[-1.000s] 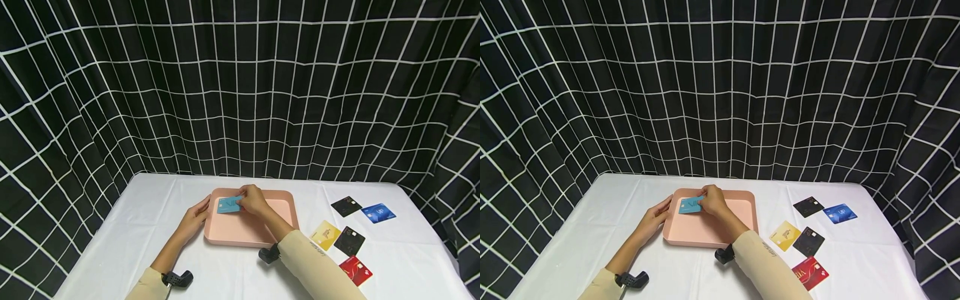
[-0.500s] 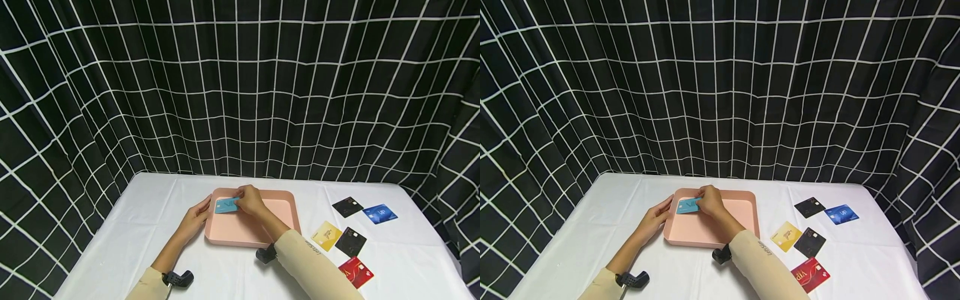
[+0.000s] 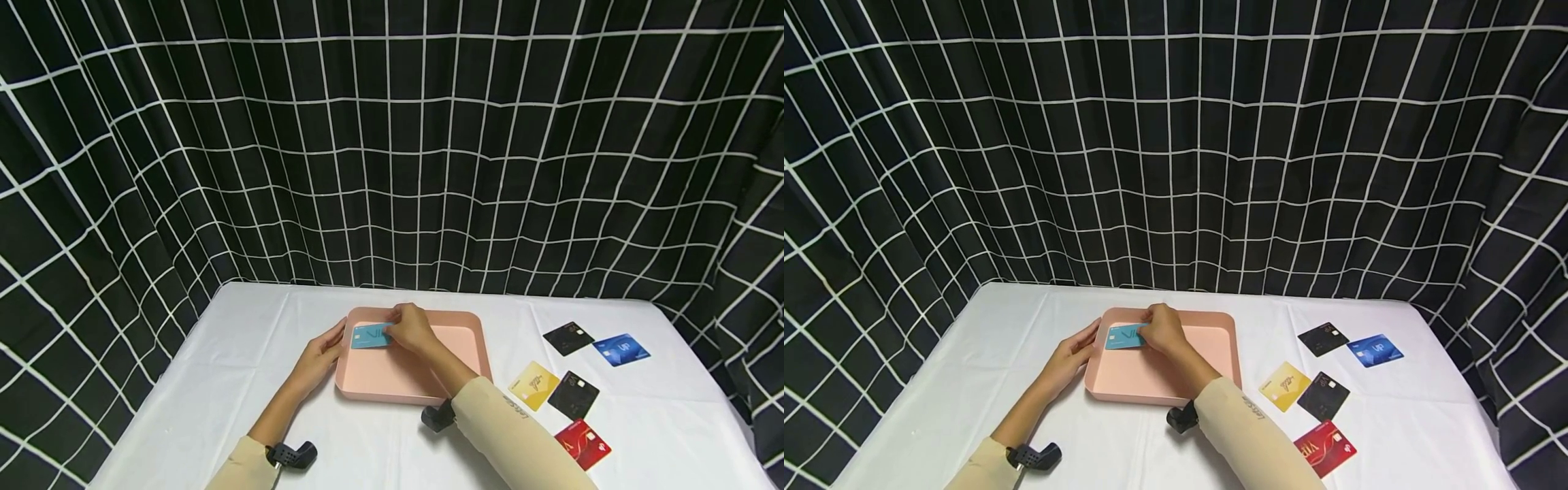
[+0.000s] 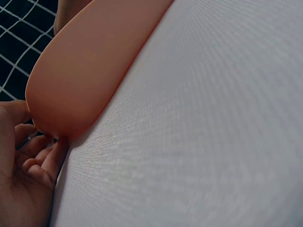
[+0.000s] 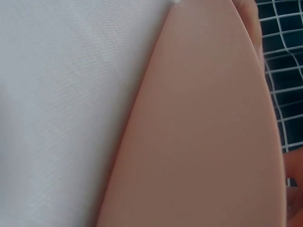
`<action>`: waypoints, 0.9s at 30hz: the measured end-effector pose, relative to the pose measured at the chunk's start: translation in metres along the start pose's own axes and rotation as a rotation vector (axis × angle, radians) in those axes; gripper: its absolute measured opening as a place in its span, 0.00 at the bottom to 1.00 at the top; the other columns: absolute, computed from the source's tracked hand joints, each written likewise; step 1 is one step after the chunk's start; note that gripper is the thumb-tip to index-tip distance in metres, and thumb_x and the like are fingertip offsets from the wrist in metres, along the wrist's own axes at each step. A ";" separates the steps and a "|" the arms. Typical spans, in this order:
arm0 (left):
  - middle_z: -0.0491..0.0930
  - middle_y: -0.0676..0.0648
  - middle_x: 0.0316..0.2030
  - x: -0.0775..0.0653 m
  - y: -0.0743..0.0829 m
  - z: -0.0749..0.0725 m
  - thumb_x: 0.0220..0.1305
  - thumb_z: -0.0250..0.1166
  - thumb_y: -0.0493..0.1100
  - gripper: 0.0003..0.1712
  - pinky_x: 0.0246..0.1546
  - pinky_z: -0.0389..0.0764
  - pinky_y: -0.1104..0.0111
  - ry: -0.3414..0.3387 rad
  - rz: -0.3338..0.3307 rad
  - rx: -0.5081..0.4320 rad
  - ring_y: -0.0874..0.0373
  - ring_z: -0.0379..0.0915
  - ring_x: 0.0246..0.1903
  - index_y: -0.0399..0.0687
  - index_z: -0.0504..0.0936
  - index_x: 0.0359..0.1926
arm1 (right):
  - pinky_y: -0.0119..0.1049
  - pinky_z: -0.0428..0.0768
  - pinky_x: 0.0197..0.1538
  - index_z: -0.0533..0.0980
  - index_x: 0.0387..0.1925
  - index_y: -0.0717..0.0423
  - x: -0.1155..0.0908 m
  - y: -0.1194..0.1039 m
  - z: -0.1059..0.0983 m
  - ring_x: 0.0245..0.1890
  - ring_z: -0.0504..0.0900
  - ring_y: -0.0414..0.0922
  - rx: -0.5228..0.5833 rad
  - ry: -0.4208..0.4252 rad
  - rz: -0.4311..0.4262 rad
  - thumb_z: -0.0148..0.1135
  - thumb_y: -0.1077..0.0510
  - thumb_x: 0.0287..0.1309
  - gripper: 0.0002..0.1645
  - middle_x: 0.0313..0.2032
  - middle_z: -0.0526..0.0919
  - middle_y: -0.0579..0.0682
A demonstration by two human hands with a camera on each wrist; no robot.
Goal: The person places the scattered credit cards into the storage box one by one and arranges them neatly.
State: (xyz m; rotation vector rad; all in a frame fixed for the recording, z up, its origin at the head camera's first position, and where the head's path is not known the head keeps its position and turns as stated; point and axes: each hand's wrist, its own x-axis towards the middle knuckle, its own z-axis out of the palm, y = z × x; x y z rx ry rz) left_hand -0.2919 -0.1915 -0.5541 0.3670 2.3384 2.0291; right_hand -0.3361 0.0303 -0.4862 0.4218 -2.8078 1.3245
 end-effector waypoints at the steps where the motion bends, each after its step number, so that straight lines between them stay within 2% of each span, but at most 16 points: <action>1: 0.61 0.43 0.75 0.000 0.000 0.000 0.76 0.54 0.36 0.31 0.67 0.70 0.68 -0.002 -0.001 -0.003 0.49 0.59 0.73 0.41 0.61 0.76 | 0.37 0.87 0.35 0.82 0.42 0.73 0.000 0.000 0.000 0.34 0.86 0.50 0.004 0.003 0.004 0.70 0.70 0.52 0.14 0.37 0.87 0.64; 5: 0.61 0.43 0.75 0.000 0.000 0.000 0.76 0.55 0.36 0.31 0.67 0.70 0.68 -0.002 -0.004 -0.015 0.49 0.59 0.73 0.42 0.61 0.76 | 0.29 0.82 0.20 0.81 0.41 0.73 -0.001 0.002 0.001 0.20 0.81 0.43 0.066 0.001 0.047 0.67 0.71 0.54 0.12 0.33 0.85 0.61; 9: 0.61 0.42 0.75 0.000 -0.001 0.000 0.75 0.55 0.36 0.31 0.67 0.71 0.67 0.000 -0.001 -0.020 0.48 0.59 0.73 0.41 0.61 0.76 | 0.25 0.78 0.16 0.80 0.41 0.73 -0.001 0.003 0.002 0.13 0.77 0.39 0.122 -0.006 0.081 0.65 0.70 0.57 0.10 0.28 0.83 0.57; 12: 0.61 0.43 0.75 0.000 -0.001 0.000 0.76 0.55 0.36 0.31 0.67 0.70 0.67 -0.003 -0.005 -0.022 0.49 0.59 0.73 0.41 0.61 0.76 | 0.26 0.78 0.16 0.80 0.40 0.72 -0.002 0.003 0.002 0.13 0.77 0.40 0.133 -0.007 0.083 0.64 0.69 0.59 0.08 0.26 0.84 0.55; 21: 0.60 0.43 0.75 0.000 0.001 0.001 0.76 0.55 0.36 0.31 0.67 0.69 0.68 -0.010 -0.004 -0.015 0.49 0.58 0.74 0.41 0.60 0.76 | 0.24 0.74 0.16 0.80 0.38 0.71 -0.005 0.000 -0.002 0.20 0.86 0.55 0.128 -0.017 0.098 0.62 0.66 0.62 0.08 0.26 0.86 0.57; 27: 0.60 0.42 0.75 0.001 0.002 0.000 0.75 0.55 0.35 0.31 0.68 0.69 0.67 0.001 -0.001 -0.006 0.48 0.58 0.74 0.40 0.61 0.76 | 0.23 0.72 0.16 0.80 0.40 0.70 -0.004 -0.002 -0.002 0.20 0.86 0.54 0.117 -0.017 0.118 0.61 0.65 0.64 0.09 0.28 0.86 0.60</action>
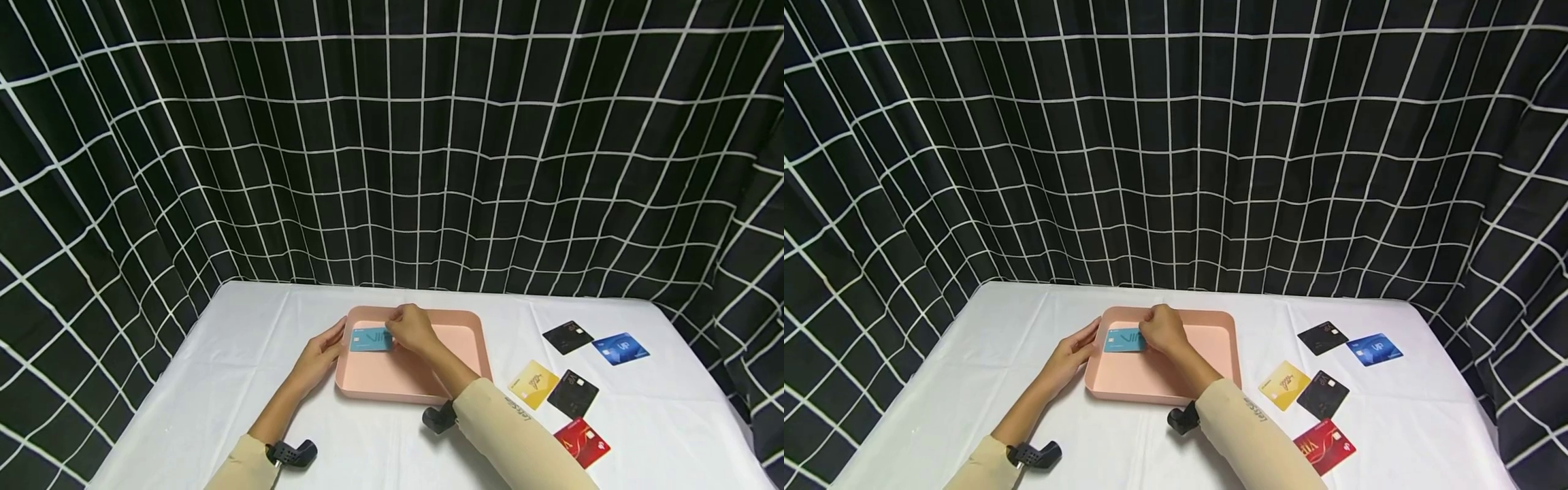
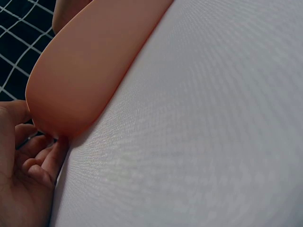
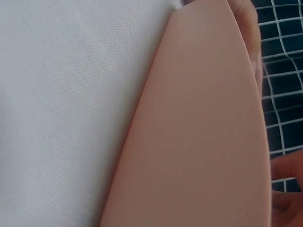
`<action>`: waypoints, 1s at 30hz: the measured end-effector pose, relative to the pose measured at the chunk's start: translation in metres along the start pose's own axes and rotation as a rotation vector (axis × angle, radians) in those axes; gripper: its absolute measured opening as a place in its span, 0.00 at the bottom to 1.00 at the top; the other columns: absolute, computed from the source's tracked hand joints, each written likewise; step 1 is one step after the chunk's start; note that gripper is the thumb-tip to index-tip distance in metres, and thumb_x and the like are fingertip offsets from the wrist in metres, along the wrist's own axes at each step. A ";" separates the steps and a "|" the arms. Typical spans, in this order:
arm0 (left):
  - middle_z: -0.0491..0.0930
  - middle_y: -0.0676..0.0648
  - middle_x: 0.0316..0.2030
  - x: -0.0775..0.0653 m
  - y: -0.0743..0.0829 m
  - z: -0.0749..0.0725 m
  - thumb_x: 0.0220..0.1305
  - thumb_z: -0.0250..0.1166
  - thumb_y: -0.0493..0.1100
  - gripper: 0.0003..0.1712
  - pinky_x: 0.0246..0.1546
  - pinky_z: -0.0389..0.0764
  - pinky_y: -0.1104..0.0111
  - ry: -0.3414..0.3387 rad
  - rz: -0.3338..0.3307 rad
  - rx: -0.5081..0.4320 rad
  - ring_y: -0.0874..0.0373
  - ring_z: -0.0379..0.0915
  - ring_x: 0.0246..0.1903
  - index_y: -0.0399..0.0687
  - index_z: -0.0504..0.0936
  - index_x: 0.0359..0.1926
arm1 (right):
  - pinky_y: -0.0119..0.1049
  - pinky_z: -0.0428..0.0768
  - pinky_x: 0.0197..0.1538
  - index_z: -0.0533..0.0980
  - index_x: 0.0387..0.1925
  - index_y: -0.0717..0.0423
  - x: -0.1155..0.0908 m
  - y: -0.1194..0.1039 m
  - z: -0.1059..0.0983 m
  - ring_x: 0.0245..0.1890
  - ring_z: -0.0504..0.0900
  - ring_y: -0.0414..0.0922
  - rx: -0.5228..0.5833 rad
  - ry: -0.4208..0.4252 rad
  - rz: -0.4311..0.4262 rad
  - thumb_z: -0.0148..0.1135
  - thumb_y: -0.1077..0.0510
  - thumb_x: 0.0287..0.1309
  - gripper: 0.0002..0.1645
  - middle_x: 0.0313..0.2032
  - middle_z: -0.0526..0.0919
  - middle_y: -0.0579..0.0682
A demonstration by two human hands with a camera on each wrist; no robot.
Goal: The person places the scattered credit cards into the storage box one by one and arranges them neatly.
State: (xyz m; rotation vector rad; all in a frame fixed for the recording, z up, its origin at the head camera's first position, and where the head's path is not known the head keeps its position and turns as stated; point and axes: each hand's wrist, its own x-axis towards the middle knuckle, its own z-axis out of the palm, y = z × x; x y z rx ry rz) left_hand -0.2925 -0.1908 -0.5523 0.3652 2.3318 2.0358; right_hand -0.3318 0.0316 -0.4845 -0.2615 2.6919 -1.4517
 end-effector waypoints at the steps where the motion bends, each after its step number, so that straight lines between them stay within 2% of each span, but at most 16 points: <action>1: 0.61 0.42 0.75 0.000 0.000 0.000 0.75 0.55 0.35 0.31 0.67 0.69 0.68 0.003 -0.002 0.003 0.49 0.58 0.74 0.40 0.61 0.76 | 0.23 0.73 0.16 0.80 0.40 0.70 0.000 0.000 0.000 0.20 0.86 0.54 0.000 0.001 -0.004 0.61 0.65 0.64 0.09 0.28 0.86 0.60; 9: 0.61 0.42 0.75 0.002 0.004 0.000 0.74 0.55 0.33 0.32 0.68 0.68 0.68 0.008 0.022 0.017 0.48 0.59 0.73 0.39 0.61 0.76 | 0.23 0.73 0.16 0.80 0.38 0.70 -0.001 -0.002 -0.003 0.21 0.87 0.56 0.001 0.010 -0.010 0.60 0.64 0.64 0.09 0.23 0.85 0.61; 19: 0.62 0.43 0.75 0.000 -0.001 -0.001 0.74 0.56 0.34 0.32 0.68 0.68 0.68 0.003 0.007 0.004 0.50 0.59 0.73 0.40 0.61 0.76 | 0.24 0.76 0.18 0.80 0.39 0.69 -0.007 -0.006 -0.007 0.25 0.88 0.60 0.008 -0.011 0.000 0.59 0.64 0.66 0.10 0.26 0.86 0.65; 20: 0.61 0.43 0.75 0.000 -0.002 -0.001 0.74 0.56 0.34 0.32 0.68 0.68 0.69 0.000 0.009 0.002 0.50 0.59 0.73 0.40 0.61 0.76 | 0.26 0.79 0.19 0.80 0.39 0.70 -0.008 -0.007 -0.008 0.25 0.88 0.60 0.017 -0.014 -0.007 0.59 0.64 0.66 0.10 0.26 0.86 0.65; 30: 0.62 0.43 0.74 0.000 -0.003 -0.001 0.73 0.56 0.33 0.33 0.68 0.68 0.68 -0.001 0.015 0.003 0.48 0.59 0.73 0.41 0.62 0.76 | 0.25 0.75 0.19 0.83 0.43 0.66 -0.023 -0.017 -0.021 0.23 0.85 0.55 0.017 -0.010 -0.044 0.63 0.59 0.66 0.12 0.30 0.87 0.59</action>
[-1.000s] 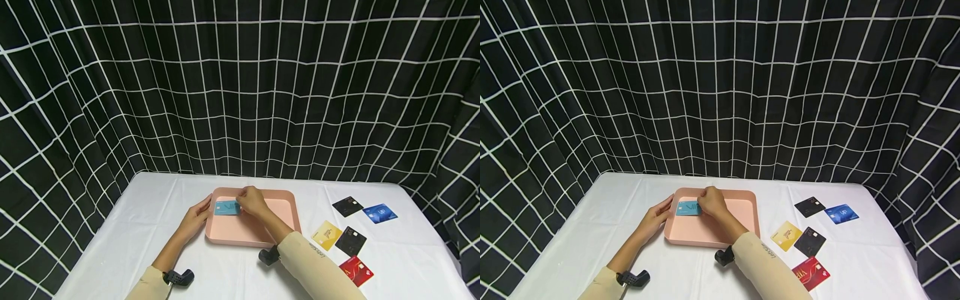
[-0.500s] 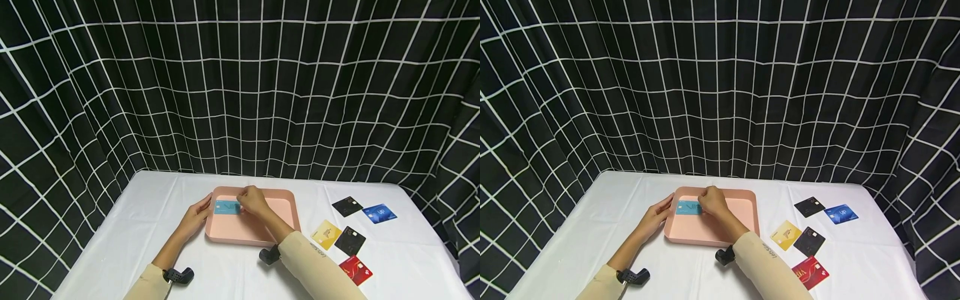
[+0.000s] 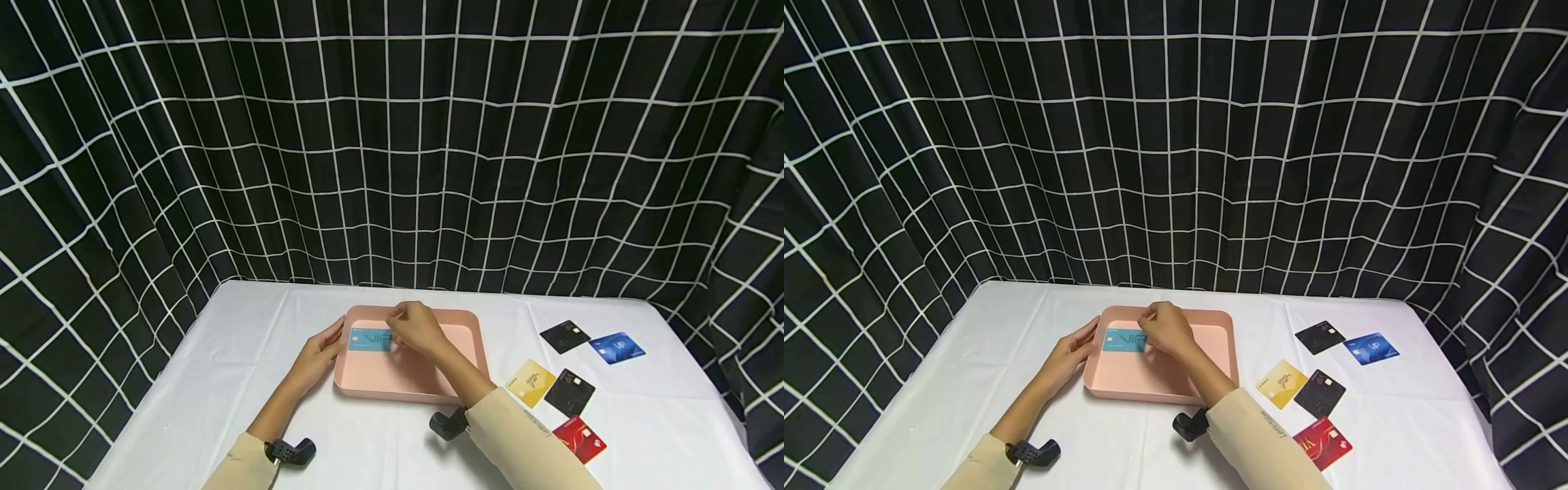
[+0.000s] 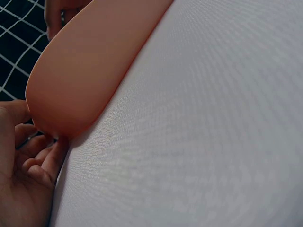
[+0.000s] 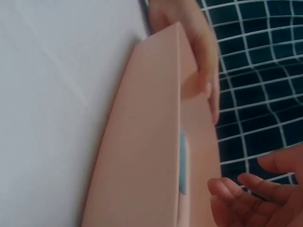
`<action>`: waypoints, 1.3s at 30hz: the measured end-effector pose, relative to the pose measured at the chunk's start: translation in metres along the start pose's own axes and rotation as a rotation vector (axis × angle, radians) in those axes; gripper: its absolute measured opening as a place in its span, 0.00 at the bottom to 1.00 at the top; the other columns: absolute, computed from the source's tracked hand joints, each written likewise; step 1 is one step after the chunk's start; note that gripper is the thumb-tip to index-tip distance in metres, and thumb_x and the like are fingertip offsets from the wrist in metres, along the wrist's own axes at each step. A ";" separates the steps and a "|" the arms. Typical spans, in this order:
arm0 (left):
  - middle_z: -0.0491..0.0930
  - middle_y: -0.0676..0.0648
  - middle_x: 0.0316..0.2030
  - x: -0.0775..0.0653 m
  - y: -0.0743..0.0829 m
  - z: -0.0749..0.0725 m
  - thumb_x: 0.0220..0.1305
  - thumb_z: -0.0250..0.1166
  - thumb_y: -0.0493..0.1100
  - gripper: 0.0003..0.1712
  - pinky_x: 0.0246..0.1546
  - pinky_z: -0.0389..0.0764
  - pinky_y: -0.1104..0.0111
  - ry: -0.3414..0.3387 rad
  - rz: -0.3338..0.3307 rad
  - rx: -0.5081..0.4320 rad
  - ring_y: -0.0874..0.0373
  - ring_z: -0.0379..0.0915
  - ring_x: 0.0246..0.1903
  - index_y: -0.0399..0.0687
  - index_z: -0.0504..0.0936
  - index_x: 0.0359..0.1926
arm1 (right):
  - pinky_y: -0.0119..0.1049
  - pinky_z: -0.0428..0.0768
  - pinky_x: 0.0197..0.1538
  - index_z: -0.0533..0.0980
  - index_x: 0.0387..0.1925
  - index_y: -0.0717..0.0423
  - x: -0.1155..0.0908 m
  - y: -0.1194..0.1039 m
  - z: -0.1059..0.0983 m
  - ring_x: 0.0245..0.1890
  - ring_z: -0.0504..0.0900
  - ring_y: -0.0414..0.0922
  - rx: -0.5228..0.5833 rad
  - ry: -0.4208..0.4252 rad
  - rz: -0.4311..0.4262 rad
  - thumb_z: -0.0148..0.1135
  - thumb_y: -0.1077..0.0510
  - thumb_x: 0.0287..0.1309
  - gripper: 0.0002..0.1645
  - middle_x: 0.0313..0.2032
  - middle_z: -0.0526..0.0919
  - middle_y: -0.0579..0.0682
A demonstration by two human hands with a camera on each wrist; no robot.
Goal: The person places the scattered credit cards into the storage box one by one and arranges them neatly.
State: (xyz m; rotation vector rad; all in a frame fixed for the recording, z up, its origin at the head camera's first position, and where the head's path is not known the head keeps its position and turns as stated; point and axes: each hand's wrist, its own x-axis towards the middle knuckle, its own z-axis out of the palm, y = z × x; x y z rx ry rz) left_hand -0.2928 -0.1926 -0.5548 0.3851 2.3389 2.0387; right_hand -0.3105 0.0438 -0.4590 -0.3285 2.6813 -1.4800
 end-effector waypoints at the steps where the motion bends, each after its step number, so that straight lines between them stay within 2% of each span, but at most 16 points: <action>1: 0.62 0.42 0.74 0.000 0.000 0.000 0.73 0.56 0.33 0.33 0.68 0.68 0.68 0.001 0.000 0.000 0.48 0.59 0.73 0.41 0.62 0.76 | 0.26 0.76 0.19 0.83 0.43 0.65 -0.002 -0.001 -0.001 0.23 0.85 0.54 -0.002 0.001 -0.006 0.63 0.59 0.66 0.12 0.31 0.87 0.57; 4: 0.62 0.42 0.74 0.000 0.000 0.000 0.73 0.56 0.32 0.33 0.68 0.68 0.68 0.002 0.002 -0.009 0.48 0.59 0.73 0.40 0.62 0.76 | 0.27 0.77 0.20 0.83 0.44 0.65 -0.009 -0.003 -0.005 0.25 0.86 0.54 0.003 0.000 -0.021 0.62 0.58 0.68 0.13 0.32 0.87 0.56; 11: 0.62 0.42 0.75 -0.003 0.000 0.001 0.73 0.55 0.33 0.33 0.69 0.68 0.67 0.008 -0.009 -0.013 0.47 0.59 0.73 0.40 0.61 0.76 | 0.31 0.83 0.26 0.82 0.47 0.65 -0.028 -0.003 -0.013 0.30 0.87 0.59 0.070 -0.036 -0.088 0.61 0.60 0.69 0.13 0.35 0.87 0.60; 19: 0.62 0.46 0.75 -0.004 0.003 0.000 0.73 0.56 0.33 0.33 0.67 0.70 0.71 0.017 -0.027 0.002 0.52 0.60 0.73 0.44 0.62 0.77 | 0.35 0.86 0.30 0.83 0.46 0.62 -0.054 -0.009 -0.032 0.28 0.87 0.54 0.066 -0.035 -0.140 0.61 0.59 0.69 0.11 0.35 0.88 0.56; 25: 0.61 0.44 0.75 -0.003 0.004 -0.002 0.73 0.55 0.32 0.33 0.67 0.70 0.70 0.012 -0.023 -0.010 0.50 0.59 0.73 0.41 0.61 0.77 | 0.33 0.86 0.29 0.83 0.45 0.61 -0.067 -0.011 -0.046 0.26 0.87 0.50 0.048 -0.025 -0.176 0.62 0.59 0.68 0.11 0.34 0.89 0.54; 29: 0.61 0.42 0.75 -0.003 0.003 -0.002 0.73 0.55 0.32 0.33 0.67 0.70 0.69 0.013 -0.014 -0.016 0.48 0.59 0.73 0.40 0.61 0.76 | 0.33 0.86 0.29 0.83 0.44 0.63 -0.074 -0.009 -0.057 0.25 0.87 0.51 0.060 -0.016 -0.215 0.62 0.62 0.67 0.10 0.34 0.88 0.55; 33: 0.61 0.43 0.75 -0.003 0.003 -0.001 0.73 0.55 0.33 0.33 0.68 0.69 0.68 0.013 -0.011 -0.004 0.49 0.59 0.73 0.41 0.62 0.76 | 0.33 0.86 0.31 0.84 0.44 0.63 -0.082 -0.007 -0.069 0.26 0.87 0.52 0.054 0.003 -0.211 0.63 0.62 0.67 0.09 0.36 0.88 0.56; 39: 0.61 0.43 0.75 -0.002 0.002 0.001 0.73 0.56 0.33 0.33 0.68 0.69 0.67 0.012 -0.005 0.014 0.48 0.60 0.73 0.41 0.62 0.76 | 0.34 0.85 0.35 0.83 0.46 0.59 -0.096 -0.002 -0.086 0.29 0.87 0.49 0.024 0.013 -0.146 0.63 0.59 0.67 0.10 0.37 0.88 0.54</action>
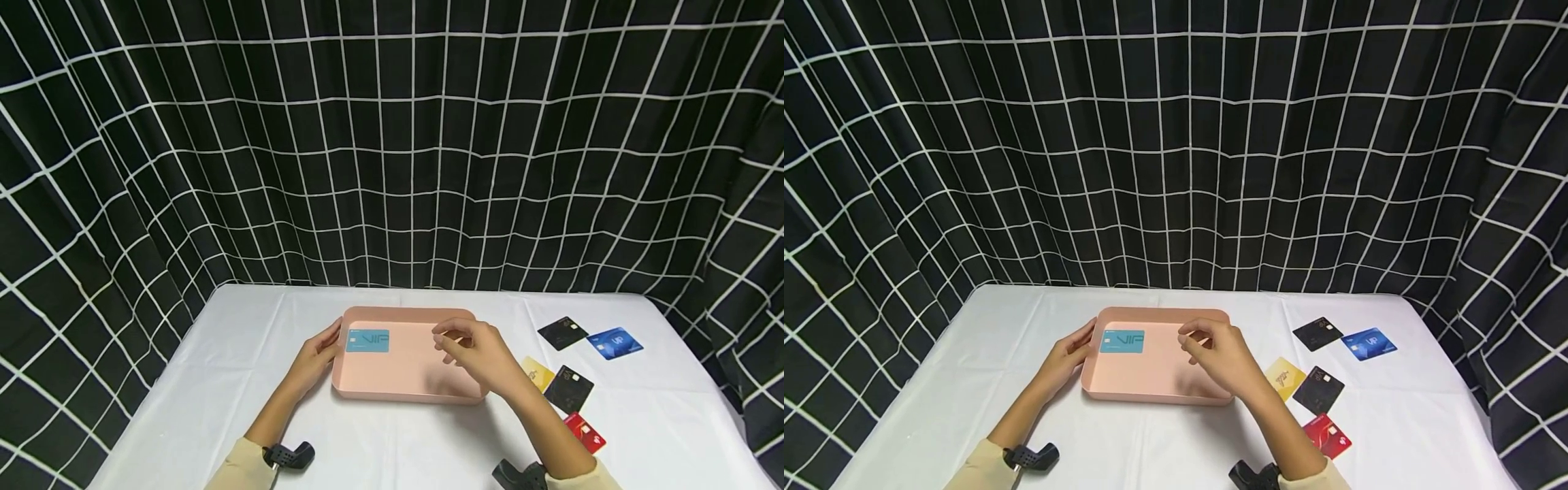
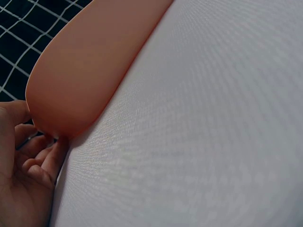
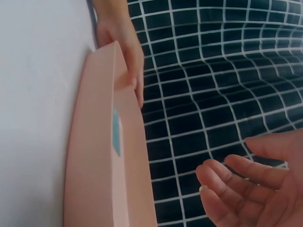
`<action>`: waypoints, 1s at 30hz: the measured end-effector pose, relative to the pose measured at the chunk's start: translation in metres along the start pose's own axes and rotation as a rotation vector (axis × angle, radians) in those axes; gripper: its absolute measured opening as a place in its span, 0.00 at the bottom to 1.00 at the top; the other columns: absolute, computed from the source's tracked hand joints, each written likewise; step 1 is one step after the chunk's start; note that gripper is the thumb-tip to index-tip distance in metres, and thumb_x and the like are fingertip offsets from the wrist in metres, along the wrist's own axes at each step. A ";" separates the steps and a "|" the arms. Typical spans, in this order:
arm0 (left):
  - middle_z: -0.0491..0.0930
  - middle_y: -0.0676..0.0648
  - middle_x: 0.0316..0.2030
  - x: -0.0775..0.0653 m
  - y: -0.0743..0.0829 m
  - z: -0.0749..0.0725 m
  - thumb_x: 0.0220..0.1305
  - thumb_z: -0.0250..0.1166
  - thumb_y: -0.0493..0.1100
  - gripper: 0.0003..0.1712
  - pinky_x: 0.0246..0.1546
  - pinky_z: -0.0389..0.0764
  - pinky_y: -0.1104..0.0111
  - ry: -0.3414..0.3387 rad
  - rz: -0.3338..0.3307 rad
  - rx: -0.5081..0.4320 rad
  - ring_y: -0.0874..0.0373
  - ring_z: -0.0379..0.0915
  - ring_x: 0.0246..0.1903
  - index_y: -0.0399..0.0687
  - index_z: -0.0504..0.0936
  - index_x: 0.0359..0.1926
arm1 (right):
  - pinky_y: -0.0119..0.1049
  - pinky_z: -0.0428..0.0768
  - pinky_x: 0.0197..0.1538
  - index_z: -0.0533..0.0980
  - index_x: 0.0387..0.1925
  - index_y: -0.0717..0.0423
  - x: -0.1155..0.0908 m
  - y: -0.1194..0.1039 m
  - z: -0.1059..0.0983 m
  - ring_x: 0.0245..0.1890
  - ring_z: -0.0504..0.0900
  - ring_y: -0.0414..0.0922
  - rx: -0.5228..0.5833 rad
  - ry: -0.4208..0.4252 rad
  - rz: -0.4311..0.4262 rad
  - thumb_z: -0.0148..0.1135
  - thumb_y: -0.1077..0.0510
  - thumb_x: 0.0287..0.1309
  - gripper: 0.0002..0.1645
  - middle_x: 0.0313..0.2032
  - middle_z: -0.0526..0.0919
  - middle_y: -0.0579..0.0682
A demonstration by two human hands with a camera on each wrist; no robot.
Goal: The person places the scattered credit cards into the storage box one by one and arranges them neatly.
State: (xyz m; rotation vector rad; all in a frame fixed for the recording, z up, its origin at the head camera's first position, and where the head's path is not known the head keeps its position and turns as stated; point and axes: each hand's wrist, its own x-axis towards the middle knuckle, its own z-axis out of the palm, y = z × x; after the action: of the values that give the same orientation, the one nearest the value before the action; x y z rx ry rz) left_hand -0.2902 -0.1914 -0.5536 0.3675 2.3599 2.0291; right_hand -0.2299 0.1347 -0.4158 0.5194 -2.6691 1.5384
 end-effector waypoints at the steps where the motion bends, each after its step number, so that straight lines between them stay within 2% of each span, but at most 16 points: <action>1: 0.61 0.43 0.75 0.000 0.000 0.000 0.73 0.56 0.33 0.33 0.68 0.70 0.67 0.002 -0.002 0.001 0.49 0.60 0.73 0.42 0.62 0.76 | 0.34 0.85 0.35 0.83 0.46 0.59 -0.002 0.000 -0.003 0.29 0.87 0.49 -0.005 0.000 0.002 0.63 0.59 0.68 0.10 0.38 0.88 0.53; 8: 0.61 0.43 0.75 0.002 0.001 -0.001 0.72 0.55 0.33 0.33 0.67 0.71 0.69 -0.005 -0.014 -0.001 0.49 0.60 0.73 0.41 0.61 0.76 | 0.32 0.82 0.33 0.83 0.48 0.57 -0.016 0.004 -0.024 0.30 0.86 0.46 -0.066 0.019 0.003 0.67 0.55 0.65 0.14 0.35 0.88 0.48; 14: 0.62 0.43 0.75 0.002 0.001 0.000 0.73 0.56 0.34 0.33 0.66 0.71 0.69 -0.005 -0.022 -0.020 0.49 0.60 0.73 0.43 0.62 0.76 | 0.31 0.83 0.31 0.83 0.48 0.59 -0.025 0.012 -0.041 0.30 0.87 0.48 -0.091 0.063 -0.013 0.69 0.59 0.63 0.13 0.36 0.88 0.49; 18: 0.62 0.43 0.74 0.000 -0.001 0.003 0.72 0.56 0.33 0.33 0.66 0.72 0.70 -0.009 -0.024 -0.033 0.49 0.61 0.72 0.43 0.62 0.76 | 0.31 0.84 0.31 0.82 0.50 0.61 -0.031 0.022 -0.054 0.31 0.87 0.49 -0.100 0.072 0.020 0.69 0.61 0.63 0.15 0.35 0.88 0.51; 25: 0.62 0.45 0.75 0.000 0.000 0.002 0.72 0.56 0.32 0.34 0.66 0.72 0.69 -0.005 -0.030 -0.011 0.50 0.61 0.72 0.44 0.62 0.77 | 0.31 0.83 0.31 0.81 0.53 0.63 -0.034 0.035 -0.078 0.32 0.87 0.43 -0.121 0.094 0.084 0.70 0.58 0.63 0.20 0.38 0.88 0.53; 30: 0.62 0.45 0.75 0.000 0.001 0.002 0.72 0.56 0.33 0.34 0.66 0.72 0.69 -0.003 -0.030 -0.011 0.50 0.61 0.72 0.44 0.62 0.77 | 0.30 0.83 0.32 0.80 0.54 0.63 -0.034 0.049 -0.091 0.34 0.87 0.44 -0.159 0.110 0.124 0.72 0.57 0.61 0.22 0.40 0.88 0.54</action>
State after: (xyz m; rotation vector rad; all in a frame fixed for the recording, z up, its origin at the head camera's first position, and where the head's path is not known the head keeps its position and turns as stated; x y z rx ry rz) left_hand -0.2897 -0.1895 -0.5526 0.3335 2.3367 2.0264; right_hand -0.2253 0.2430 -0.4160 0.2590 -2.7527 1.3227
